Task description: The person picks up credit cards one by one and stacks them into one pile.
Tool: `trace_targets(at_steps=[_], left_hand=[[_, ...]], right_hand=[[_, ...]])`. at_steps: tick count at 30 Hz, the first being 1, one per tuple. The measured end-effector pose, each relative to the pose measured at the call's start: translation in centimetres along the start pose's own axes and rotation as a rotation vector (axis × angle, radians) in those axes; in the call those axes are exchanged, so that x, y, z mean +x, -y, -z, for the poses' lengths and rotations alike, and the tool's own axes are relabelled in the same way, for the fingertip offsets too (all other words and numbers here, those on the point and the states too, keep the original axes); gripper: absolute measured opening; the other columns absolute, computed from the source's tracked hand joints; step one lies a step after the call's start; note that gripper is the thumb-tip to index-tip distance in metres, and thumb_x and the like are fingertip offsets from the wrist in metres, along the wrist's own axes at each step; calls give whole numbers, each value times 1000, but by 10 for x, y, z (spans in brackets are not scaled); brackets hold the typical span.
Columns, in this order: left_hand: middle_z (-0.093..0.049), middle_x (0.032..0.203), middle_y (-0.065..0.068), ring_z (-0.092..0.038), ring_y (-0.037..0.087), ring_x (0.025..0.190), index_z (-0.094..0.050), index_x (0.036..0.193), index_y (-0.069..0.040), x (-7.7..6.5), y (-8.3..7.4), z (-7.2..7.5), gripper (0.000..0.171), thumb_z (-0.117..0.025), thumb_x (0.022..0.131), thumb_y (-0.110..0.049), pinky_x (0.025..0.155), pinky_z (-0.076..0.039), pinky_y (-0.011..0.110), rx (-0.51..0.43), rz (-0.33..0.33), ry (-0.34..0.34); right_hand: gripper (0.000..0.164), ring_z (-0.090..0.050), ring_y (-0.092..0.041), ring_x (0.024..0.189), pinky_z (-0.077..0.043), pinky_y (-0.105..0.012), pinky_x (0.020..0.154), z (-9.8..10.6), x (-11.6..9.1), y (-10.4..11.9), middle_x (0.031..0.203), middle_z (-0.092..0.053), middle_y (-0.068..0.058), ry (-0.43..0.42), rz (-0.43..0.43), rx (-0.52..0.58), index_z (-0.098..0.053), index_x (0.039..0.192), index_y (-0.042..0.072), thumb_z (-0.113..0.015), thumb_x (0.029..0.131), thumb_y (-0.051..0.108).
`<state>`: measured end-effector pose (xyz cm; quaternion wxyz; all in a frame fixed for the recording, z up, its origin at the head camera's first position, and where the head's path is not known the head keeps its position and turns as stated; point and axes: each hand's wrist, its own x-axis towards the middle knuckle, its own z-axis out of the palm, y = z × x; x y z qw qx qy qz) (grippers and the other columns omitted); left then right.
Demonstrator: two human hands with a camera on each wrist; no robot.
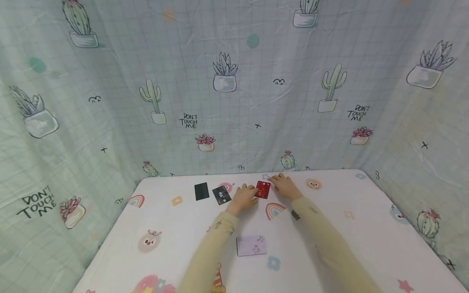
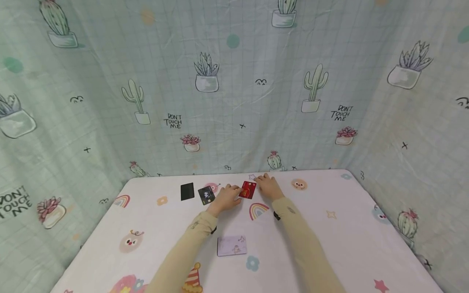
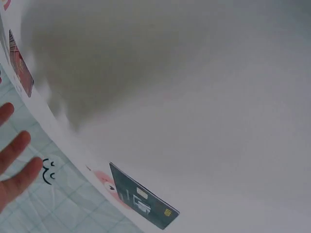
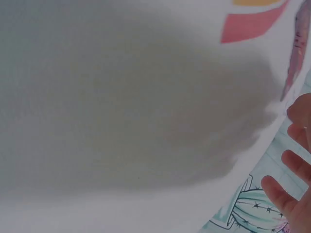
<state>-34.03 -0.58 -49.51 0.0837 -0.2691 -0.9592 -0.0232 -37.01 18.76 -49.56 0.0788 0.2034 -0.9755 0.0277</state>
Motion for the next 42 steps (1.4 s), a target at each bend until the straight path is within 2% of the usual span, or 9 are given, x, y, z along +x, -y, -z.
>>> trace_targets(at_steps=[6,11,15,18,22,26,30,35,42], left_hand=[[-60,105,9,-52,28,95,-53,116,-7,10,-22,0,50,-59,80,-41,79,-43,45,35,186,-3],[-57,110,11,-51,29,97,-49,123,-7,12,-38,-5,57,-57,80,-45,77,-42,45,19,247,19],[-55,118,9,-49,30,101,-48,126,-14,10,-43,-8,52,-53,84,-43,82,-40,48,9,255,77],[-55,119,9,-49,30,100,-49,125,-17,9,-44,-9,48,-53,85,-43,81,-40,48,11,250,97],[-54,121,9,-49,30,100,-52,122,-20,8,-43,-12,43,-53,85,-41,80,-41,48,6,227,98],[-54,121,8,-49,29,102,-55,119,-20,6,-41,-14,39,-52,85,-39,83,-40,49,-24,213,79],[-57,114,9,-50,29,97,-56,117,-22,6,-39,-15,38,-54,83,-40,79,-41,47,4,214,41],[-59,106,9,-51,27,91,-56,114,-24,6,-37,-15,38,-56,82,-45,73,-41,42,84,211,21],[-59,106,11,-51,29,91,-56,115,-22,5,-38,-17,40,-55,82,-46,76,-41,44,68,207,31]], right_hand=[[39,-46,-33,114,-37,-56,92,-3,3,7,120,-57,-10,4,43,-56,-48,128,17,-47,90,8],[39,-46,-35,114,-36,-57,92,-2,4,15,116,-60,-10,0,68,-72,-49,127,20,-48,89,9],[41,-43,-38,119,-33,-58,96,-1,9,21,119,-58,-13,28,59,-72,-46,129,24,-46,90,11],[44,-44,-37,117,-37,-55,93,-1,12,25,116,-58,-14,22,92,-132,-46,129,27,-46,89,9],[44,-43,-37,117,-38,-54,92,-4,16,26,117,-56,-15,28,125,-190,-49,127,26,-47,87,8],[42,-39,-38,122,-35,-55,95,-6,18,25,124,-52,-15,70,99,-201,-50,126,23,-49,87,10],[46,-38,-34,122,-35,-52,96,-7,19,24,125,-51,-13,104,96,-220,-48,127,21,-56,82,18],[53,-38,-33,123,-34,-52,96,-4,18,25,127,-49,-11,115,105,-169,-51,123,17,-62,73,27],[54,-32,-34,130,-29,-55,100,-2,13,27,137,-43,-3,184,69,-78,-46,129,16,-55,78,29]])
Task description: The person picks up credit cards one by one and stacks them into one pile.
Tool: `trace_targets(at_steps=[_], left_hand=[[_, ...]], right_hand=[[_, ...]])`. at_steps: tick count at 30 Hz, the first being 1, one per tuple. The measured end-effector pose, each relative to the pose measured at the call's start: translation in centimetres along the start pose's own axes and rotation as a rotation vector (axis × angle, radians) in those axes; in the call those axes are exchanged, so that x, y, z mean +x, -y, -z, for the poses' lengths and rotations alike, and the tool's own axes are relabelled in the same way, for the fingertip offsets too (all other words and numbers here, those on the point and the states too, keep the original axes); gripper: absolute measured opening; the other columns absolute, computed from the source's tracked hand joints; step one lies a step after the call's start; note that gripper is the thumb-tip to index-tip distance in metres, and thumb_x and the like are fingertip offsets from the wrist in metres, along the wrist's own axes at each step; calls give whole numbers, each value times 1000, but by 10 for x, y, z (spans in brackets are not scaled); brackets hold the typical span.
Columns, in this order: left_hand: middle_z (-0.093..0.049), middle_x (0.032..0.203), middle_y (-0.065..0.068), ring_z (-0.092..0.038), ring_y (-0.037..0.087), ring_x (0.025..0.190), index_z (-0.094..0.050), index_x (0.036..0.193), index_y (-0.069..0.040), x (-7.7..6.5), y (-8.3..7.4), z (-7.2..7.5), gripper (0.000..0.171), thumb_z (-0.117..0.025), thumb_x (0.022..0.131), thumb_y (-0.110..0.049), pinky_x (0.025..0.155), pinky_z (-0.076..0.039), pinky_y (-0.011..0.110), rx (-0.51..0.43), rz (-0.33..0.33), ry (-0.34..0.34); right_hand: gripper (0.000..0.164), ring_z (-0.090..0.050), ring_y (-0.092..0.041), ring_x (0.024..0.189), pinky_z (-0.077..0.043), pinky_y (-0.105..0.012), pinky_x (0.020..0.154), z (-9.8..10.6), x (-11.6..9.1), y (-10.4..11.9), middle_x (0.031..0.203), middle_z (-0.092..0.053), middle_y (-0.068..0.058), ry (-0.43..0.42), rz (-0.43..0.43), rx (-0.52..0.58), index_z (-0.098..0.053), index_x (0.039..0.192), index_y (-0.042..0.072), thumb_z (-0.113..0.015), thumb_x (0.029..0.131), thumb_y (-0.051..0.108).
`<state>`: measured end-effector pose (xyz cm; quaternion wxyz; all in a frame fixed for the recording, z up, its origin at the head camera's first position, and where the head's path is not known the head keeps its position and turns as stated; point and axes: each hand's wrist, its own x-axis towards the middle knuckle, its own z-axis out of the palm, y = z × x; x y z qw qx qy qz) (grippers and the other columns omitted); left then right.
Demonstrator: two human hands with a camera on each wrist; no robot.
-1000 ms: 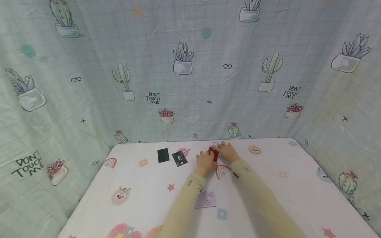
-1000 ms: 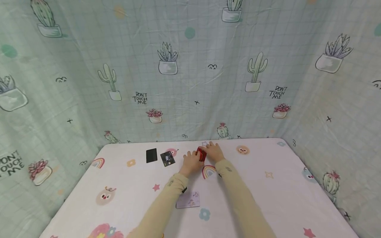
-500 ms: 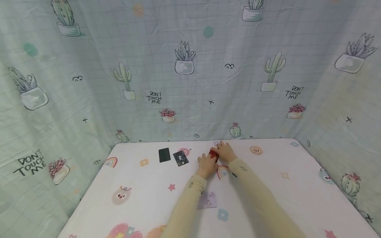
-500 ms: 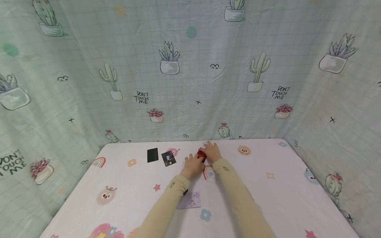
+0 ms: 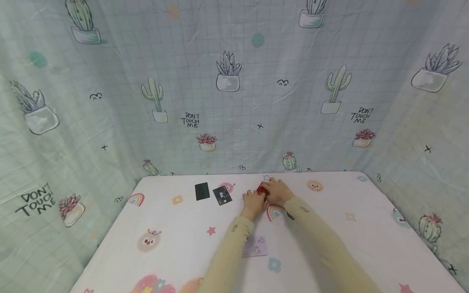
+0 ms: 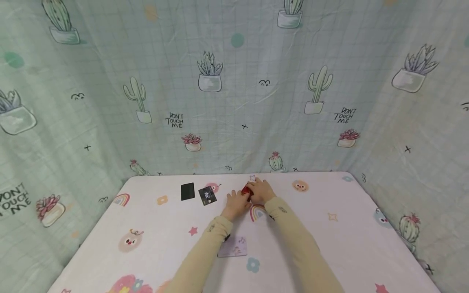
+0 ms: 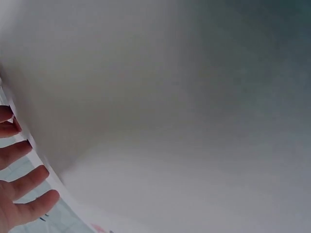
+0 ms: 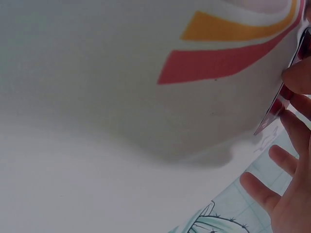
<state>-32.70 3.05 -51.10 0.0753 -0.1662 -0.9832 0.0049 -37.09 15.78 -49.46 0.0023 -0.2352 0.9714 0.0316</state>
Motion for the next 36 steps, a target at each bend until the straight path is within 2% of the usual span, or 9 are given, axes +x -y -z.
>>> trace_targets(at_steps=[13,18,21,25,26,29,32,33,36], left_hand=[[-60,105,8,-51,29,92,-56,111,-21,-1,8,1,38,-55,82,-47,77,-40,46,34,17,-12],[-61,102,8,-51,28,91,-57,104,-18,-2,19,6,31,-58,81,-38,76,-40,45,9,-36,-15],[-61,103,7,-51,28,91,-57,104,-17,1,25,3,28,-59,82,-34,78,-41,45,-12,-69,-13],[-61,104,6,-53,27,92,-56,108,-17,6,31,-6,32,-61,81,-34,80,-43,45,-11,-109,-20],[-61,102,4,-52,26,91,-56,108,-18,8,34,-11,33,-59,81,-37,78,-43,44,-5,-133,-51],[-61,105,4,-52,25,92,-54,111,-17,8,39,-14,36,-59,81,-36,78,-43,42,-16,-147,-46],[-60,109,3,-51,25,95,-54,113,-17,5,41,-11,36,-58,81,-34,80,-42,42,-41,-146,-36],[-60,112,4,-52,26,97,-53,114,-15,3,39,-5,37,-60,81,-31,83,-43,43,-53,-130,-5],[-59,114,5,-52,26,99,-52,117,-16,-1,39,0,38,-57,82,-31,85,-43,43,-40,-137,-5]], right_hand=[[54,-41,-30,117,-38,-52,90,-1,-5,-3,124,-51,-6,-47,59,-52,-50,125,17,-56,72,27],[46,-43,-24,101,-43,-46,78,-2,-5,-6,112,-54,-5,-90,110,-36,-56,114,14,-58,69,26],[39,-44,-22,96,-44,-43,73,-2,-5,-8,108,-55,-3,-81,113,-13,-57,109,15,-60,72,26],[40,-44,-24,97,-44,-44,74,-1,-5,-9,108,-55,-5,-32,99,27,-57,111,15,-63,74,30],[41,-44,-24,98,-44,-44,75,-1,-5,-9,109,-55,-5,-25,97,35,-57,111,15,-63,74,31],[44,-44,-25,100,-44,-45,78,-2,-6,-10,111,-55,-6,-10,98,55,-57,113,14,-64,75,35],[46,-44,-25,100,-44,-44,78,-4,-7,-11,111,-56,-6,-16,102,61,-58,114,13,-64,76,37],[46,-44,-25,100,-44,-44,78,-5,-7,-12,111,-56,-7,-17,102,63,-58,114,12,-64,76,37],[48,-44,-26,101,-44,-45,79,-5,-9,-13,113,-56,-7,-21,98,63,-57,116,11,-64,76,37]])
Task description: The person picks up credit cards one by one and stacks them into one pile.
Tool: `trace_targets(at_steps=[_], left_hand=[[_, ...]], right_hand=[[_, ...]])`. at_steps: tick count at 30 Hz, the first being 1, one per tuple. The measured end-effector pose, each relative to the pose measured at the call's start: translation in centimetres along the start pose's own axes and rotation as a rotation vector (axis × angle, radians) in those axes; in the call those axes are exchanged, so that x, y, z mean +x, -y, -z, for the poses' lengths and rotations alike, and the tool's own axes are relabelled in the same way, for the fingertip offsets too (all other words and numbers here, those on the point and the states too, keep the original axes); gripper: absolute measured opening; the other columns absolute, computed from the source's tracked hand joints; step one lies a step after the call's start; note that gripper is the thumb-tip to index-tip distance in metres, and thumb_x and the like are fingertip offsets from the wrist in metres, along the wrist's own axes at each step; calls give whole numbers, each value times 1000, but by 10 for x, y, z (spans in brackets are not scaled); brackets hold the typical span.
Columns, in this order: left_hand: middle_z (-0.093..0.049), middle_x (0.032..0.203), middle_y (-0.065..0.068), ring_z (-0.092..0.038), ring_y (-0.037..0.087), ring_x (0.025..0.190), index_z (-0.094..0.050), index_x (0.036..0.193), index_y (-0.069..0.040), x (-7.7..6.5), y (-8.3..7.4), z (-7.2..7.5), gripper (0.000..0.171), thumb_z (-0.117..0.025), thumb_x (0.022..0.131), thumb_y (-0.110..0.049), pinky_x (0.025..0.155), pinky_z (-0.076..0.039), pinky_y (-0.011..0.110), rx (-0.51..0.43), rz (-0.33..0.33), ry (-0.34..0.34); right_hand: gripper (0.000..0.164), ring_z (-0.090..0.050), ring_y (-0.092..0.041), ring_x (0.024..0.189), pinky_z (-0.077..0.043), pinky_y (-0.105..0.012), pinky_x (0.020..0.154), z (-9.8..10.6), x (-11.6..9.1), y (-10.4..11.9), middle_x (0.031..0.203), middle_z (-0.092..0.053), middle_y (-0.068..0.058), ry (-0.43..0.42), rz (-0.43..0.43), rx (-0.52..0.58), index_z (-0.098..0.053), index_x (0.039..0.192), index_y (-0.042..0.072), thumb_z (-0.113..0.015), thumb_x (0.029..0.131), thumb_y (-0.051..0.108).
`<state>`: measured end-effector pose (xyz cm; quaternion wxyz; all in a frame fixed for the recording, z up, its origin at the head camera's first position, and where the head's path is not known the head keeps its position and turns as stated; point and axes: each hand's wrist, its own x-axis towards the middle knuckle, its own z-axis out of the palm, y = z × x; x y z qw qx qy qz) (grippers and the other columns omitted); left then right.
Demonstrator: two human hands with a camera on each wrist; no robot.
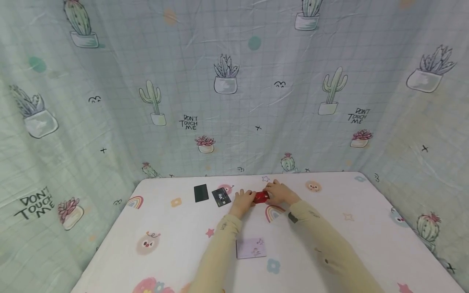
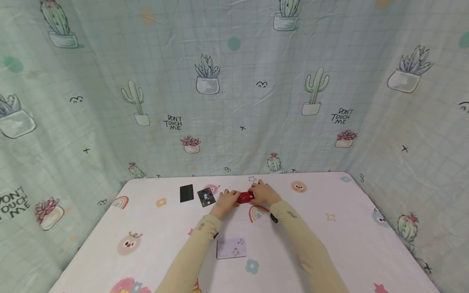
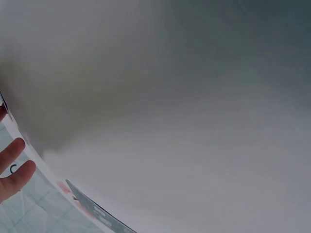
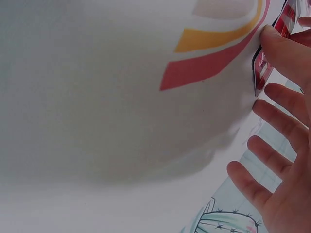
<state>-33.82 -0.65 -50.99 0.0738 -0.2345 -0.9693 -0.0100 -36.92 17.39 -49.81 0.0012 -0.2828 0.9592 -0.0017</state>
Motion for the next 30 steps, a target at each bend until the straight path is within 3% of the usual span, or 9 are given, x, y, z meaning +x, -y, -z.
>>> trace_targets(at_steps=[8,19,30], left_hand=[[-57,116,5,-51,27,101,-47,124,-19,-3,5,2,45,-53,84,-38,84,-43,41,79,-14,3],[-56,112,5,-48,24,104,-47,124,-19,1,7,1,42,-54,86,-36,89,-41,43,79,-61,24],[-55,116,5,-46,24,110,-46,127,-17,4,7,0,47,-56,85,-35,91,-40,47,60,-66,5]], right_hand=[[51,-44,-25,100,-44,-44,77,5,-4,3,114,-56,-7,-15,23,-35,-55,119,9,-61,79,41],[51,-45,-21,95,-45,-41,74,1,-2,7,106,-56,-5,-26,11,-98,-57,113,13,-59,78,50],[54,-45,-23,99,-42,-45,83,-8,1,7,106,-55,-6,-53,-3,-119,-54,114,17,-55,77,56]])
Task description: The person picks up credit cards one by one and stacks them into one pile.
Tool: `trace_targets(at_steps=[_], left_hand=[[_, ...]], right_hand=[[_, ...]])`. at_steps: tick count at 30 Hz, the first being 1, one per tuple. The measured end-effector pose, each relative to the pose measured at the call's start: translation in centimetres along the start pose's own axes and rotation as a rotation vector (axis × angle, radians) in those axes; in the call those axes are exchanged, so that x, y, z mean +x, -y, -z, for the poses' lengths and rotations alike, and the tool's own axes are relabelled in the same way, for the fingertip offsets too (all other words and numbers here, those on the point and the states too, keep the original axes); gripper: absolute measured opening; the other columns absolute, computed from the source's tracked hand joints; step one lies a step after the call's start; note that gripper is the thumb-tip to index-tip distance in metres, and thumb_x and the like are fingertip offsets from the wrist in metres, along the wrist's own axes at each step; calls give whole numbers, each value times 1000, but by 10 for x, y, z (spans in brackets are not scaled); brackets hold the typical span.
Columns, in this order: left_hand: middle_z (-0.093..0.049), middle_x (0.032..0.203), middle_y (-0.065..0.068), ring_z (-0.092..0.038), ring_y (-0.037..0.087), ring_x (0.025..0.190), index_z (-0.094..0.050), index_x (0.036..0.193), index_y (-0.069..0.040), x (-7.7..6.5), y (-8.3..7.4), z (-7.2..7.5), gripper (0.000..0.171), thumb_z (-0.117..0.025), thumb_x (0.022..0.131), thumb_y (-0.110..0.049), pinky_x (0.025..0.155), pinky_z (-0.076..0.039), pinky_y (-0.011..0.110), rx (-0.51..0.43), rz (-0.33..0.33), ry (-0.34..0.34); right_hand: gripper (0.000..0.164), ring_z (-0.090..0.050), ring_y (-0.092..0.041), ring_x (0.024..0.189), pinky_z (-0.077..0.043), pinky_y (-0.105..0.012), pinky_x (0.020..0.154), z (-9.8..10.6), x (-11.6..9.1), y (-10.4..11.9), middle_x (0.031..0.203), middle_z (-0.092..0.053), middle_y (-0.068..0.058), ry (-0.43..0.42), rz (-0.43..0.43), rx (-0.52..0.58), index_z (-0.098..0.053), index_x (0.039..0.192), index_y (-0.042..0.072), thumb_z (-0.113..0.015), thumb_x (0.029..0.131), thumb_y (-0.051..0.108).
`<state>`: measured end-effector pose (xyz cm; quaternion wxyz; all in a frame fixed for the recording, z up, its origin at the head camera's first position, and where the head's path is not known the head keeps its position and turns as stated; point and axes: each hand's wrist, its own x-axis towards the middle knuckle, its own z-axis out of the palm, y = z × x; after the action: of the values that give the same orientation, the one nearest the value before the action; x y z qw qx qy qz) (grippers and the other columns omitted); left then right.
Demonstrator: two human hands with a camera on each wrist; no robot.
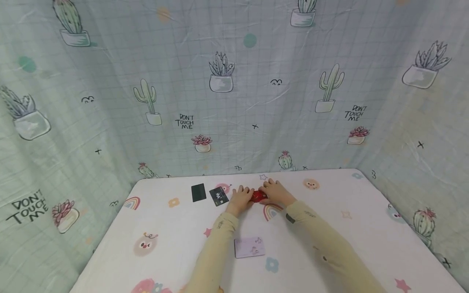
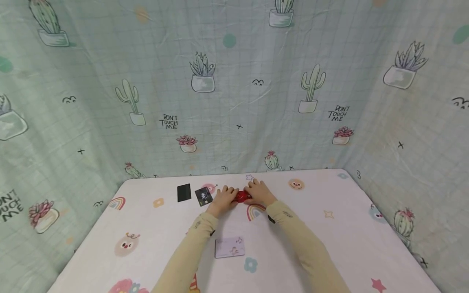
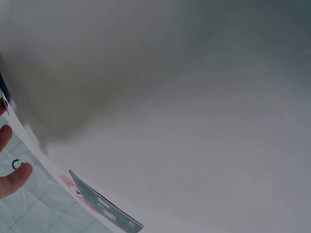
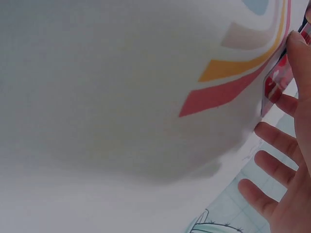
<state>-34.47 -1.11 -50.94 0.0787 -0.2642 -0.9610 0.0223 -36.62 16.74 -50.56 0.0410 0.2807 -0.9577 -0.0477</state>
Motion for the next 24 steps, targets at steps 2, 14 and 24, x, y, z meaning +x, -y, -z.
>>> trace_targets(at_steps=[2,14,24], left_hand=[[-55,117,6,-45,25,111,-45,128,-17,2,2,-2,48,-56,85,-35,92,-39,47,-16,3,5],[-54,116,4,-45,23,106,-47,126,-18,-6,5,2,42,-53,87,-34,89,-40,49,-76,-16,-19],[-53,116,3,-45,23,104,-47,126,-20,-7,5,-2,44,-54,86,-36,87,-41,49,-70,-18,-36]], right_hand=[[54,-45,-23,99,-42,-45,82,1,0,0,106,-55,-6,-3,-8,14,-53,114,17,-55,78,56],[55,-45,-22,93,-44,-40,73,0,-4,1,104,-54,-7,-5,-15,16,-55,115,15,-54,79,56],[47,-44,-21,89,-44,-37,70,4,-7,4,98,-54,-6,-63,28,57,-56,101,10,-60,77,50]])
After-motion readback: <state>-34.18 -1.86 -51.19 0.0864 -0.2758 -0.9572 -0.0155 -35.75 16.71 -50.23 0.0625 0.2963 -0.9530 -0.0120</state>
